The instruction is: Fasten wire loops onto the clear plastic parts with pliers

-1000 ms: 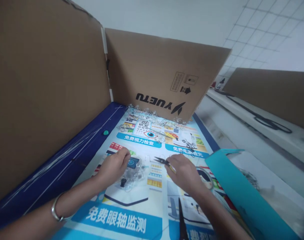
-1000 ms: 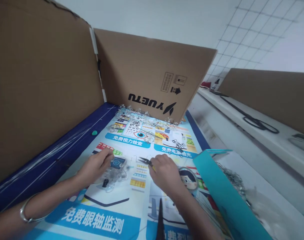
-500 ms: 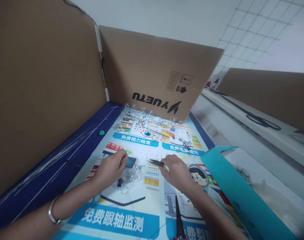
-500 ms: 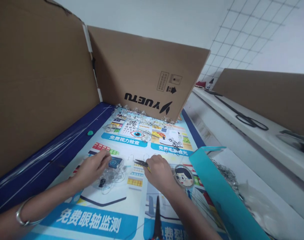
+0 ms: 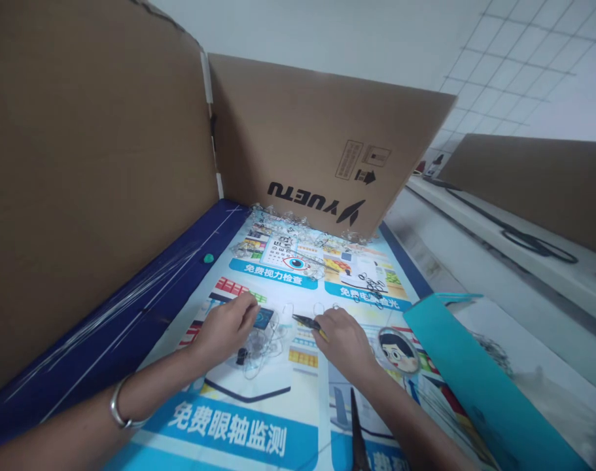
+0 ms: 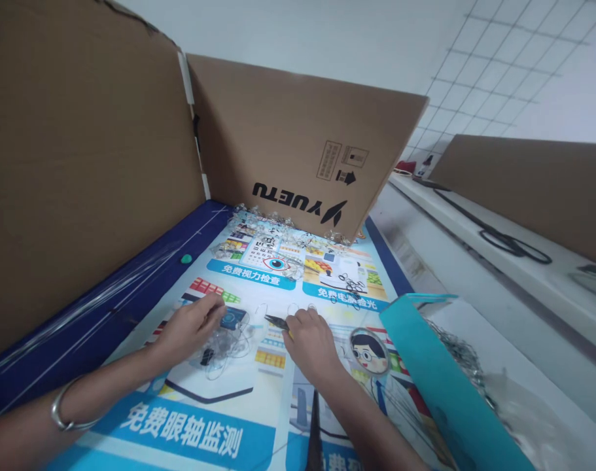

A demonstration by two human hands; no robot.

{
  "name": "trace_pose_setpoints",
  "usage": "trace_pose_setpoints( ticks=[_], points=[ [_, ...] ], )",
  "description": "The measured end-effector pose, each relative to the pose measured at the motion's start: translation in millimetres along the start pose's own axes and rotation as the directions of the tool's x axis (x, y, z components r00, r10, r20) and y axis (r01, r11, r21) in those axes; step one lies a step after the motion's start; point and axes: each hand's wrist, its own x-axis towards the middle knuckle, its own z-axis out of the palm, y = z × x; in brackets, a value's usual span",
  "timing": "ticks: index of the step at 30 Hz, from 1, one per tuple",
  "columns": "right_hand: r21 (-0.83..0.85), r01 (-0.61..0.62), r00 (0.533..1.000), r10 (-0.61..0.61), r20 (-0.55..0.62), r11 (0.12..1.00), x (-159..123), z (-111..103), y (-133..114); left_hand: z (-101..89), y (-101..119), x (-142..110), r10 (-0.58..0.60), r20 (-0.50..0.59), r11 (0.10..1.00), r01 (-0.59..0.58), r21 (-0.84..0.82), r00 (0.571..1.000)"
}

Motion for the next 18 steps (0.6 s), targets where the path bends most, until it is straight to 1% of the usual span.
trace_pose_setpoints(
  ticks=[4, 9, 12, 18],
  points=[
    [0.002, 0.006, 1.000, -0.006, -0.012, 1.000, 0.8, -1.4, -1.0, 1.7, -1.5, -0.6, 0.007, -0.015, 1.000, -0.007, -0.001, 1.000],
    [0.008, 0.007, 1.000, -0.008, 0.022, 1.000, -0.1, -7.4, -0.9, 2.9, -1.4, 0.0, 0.018, -0.026, 1.000, -0.018, 0.002, 1.000],
    [0.015, -0.007, 1.000, 0.007, 0.010, 1.000, -0.5, -9.7, -1.2, 2.7, -0.8, 0.6, 0.015, -0.025, 1.000, -0.015, 0.002, 1.000],
    [0.024, -0.034, 0.999, 0.034, -0.013, 0.999, 2.2, -6.3, -4.8, 0.4, 1.4, 0.5, 0.000, -0.015, 1.000, 0.000, -0.014, 1.000]
  ],
)
